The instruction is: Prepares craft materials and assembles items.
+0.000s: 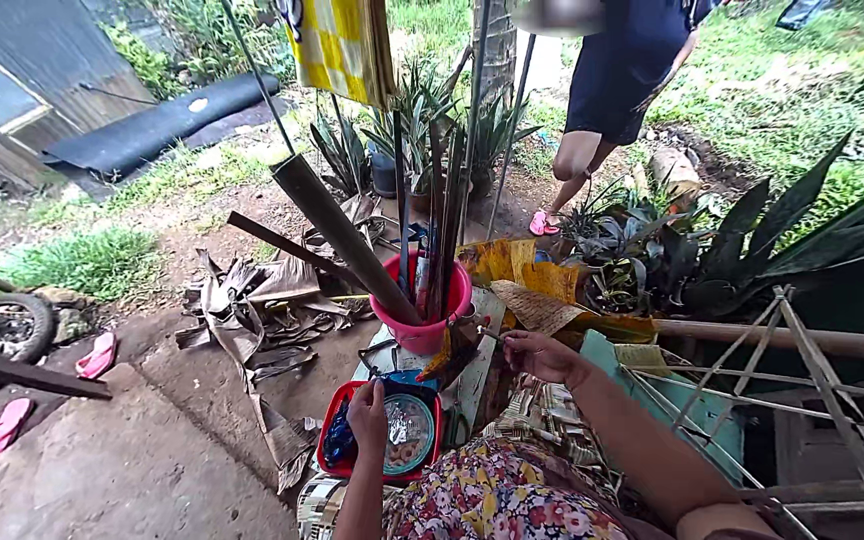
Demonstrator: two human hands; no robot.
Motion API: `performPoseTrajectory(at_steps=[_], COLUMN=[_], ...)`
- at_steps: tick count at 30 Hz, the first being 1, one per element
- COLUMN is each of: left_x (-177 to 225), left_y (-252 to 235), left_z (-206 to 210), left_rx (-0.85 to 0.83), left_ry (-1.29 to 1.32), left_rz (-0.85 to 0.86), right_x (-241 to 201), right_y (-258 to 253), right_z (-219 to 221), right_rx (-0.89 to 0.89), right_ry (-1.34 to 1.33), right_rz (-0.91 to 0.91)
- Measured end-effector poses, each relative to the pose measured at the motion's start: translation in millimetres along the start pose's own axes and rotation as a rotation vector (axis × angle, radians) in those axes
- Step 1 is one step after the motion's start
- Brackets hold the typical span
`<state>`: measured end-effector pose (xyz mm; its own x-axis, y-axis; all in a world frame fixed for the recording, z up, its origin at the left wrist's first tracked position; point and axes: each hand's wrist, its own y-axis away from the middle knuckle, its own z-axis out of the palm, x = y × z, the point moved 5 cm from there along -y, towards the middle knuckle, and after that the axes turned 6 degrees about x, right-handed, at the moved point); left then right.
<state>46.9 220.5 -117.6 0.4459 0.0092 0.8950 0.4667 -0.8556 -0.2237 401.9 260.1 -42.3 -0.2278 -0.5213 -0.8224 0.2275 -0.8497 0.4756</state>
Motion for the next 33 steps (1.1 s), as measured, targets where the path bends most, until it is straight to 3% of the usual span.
performPoseTrajectory(at_steps=[4, 6, 10, 21, 28, 33], left_x=[65, 73, 68, 64, 50, 73], left_y=[-41, -54, -68, -47, -46, -36], left_z=[79, 112, 154, 162, 172, 170], left_rx=[-0.263, -0.375, -0.445, -0.396, -0.487, -0.518], left_ry=[-0.155, -0.247, -0.346, -0.244, -0.060, 0.112], left_rz=[0.297, 0.344, 0.407, 0.321, 0.071, 0.061], right_x=[-27, -29, -30, -31, -33, -39], right_y=[38, 52, 74, 70, 61, 68], right_z=[-29, -38, -53, -71, -63, -61], right_rx=[0.035, 0.020, -0.006, -0.011, 0.034, 0.078], right_ry=[-0.146, -0.193, -0.267, -0.400, -0.516, -0.555], right_rz=[-0.152, -0.193, -0.249, -0.341, -0.343, -0.383])
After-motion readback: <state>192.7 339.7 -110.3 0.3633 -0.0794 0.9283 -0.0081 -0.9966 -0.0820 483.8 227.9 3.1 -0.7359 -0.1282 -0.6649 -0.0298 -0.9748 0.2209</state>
